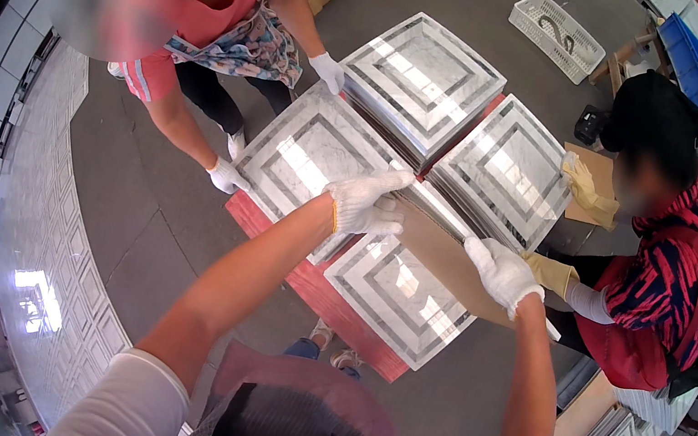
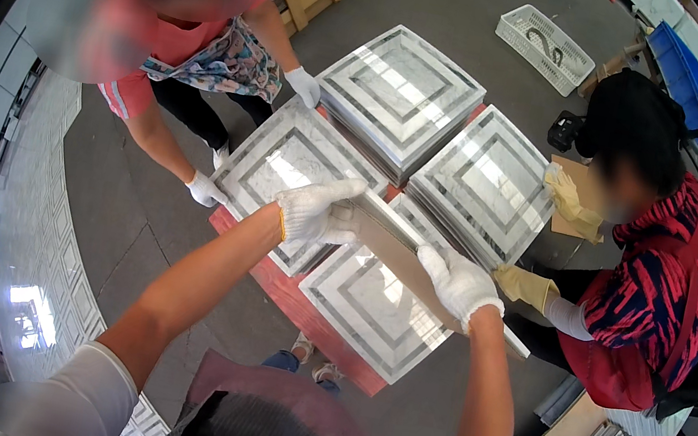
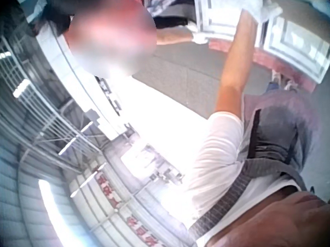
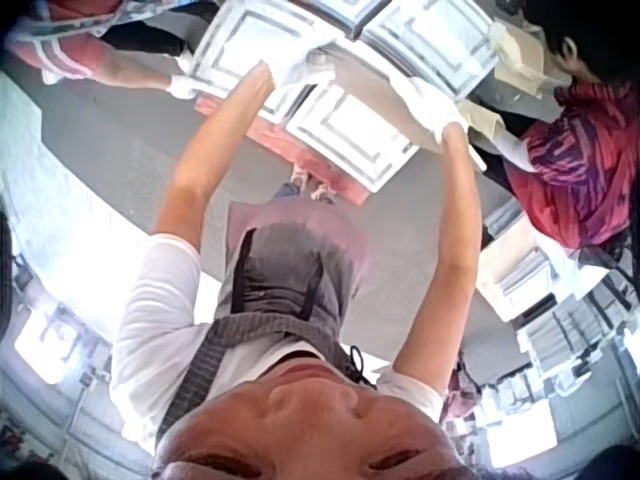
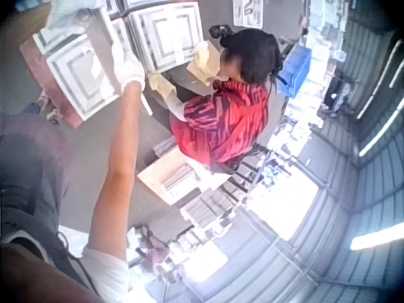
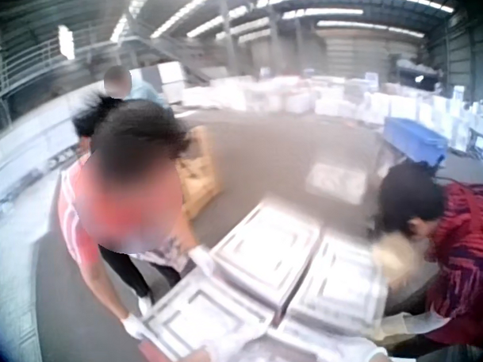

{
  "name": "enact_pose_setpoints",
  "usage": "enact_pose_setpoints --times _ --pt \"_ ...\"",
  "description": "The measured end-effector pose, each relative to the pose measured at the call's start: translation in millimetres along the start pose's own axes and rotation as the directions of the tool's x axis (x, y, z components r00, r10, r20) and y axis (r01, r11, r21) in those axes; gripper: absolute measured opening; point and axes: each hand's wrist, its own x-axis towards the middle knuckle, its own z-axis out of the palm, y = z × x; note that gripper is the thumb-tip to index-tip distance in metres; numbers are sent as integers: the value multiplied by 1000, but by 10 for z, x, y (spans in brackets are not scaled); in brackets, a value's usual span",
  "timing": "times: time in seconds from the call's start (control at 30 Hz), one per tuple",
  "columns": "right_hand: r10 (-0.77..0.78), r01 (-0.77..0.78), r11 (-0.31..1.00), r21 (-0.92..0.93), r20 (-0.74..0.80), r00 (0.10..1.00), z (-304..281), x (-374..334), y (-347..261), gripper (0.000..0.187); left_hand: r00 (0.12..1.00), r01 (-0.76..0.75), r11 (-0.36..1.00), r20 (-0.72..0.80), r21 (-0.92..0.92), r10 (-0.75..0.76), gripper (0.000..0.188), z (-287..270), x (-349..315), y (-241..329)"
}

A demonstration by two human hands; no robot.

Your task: The person picks up square tiles from a stack, walks to the floor, and places them one by one into a geometric pattern. The person repeats this process, retrieving tiles and aligning them with existing tiles on the floor.

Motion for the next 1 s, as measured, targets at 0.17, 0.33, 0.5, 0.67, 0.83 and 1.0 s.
enact_pose_setpoints --times 0.17,0.33,0.5,0.67,0.83,1.0 --pt "39 -40 999 -1 91 995 61 99 47 73 998 45 998 35 48 -47 50 -54 -148 -20" --pt "21 -28 998 64 107 994 35 165 40 70 981 -7 969 -191 -248 -41 64 180 21 -119" --pt "69 -77 994 75 107 992 4 248 107 66 879 -170 974 -469 -149 81 75 809 38 -340" --pt "52 -51 998 -20 53 997 -7 285 158 64 888 -94 972 -459 -216 -16 69 1375 46 -455" --pt "90 -91 996 6 69 994 -21 309 50 56 874 31 973 -466 -228 -137 51 1340 410 -555" --pt "69 -66 992 -104 27 997 -25 361 165 53 943 12 947 -312 -322 -118 32 1221 483 -494"
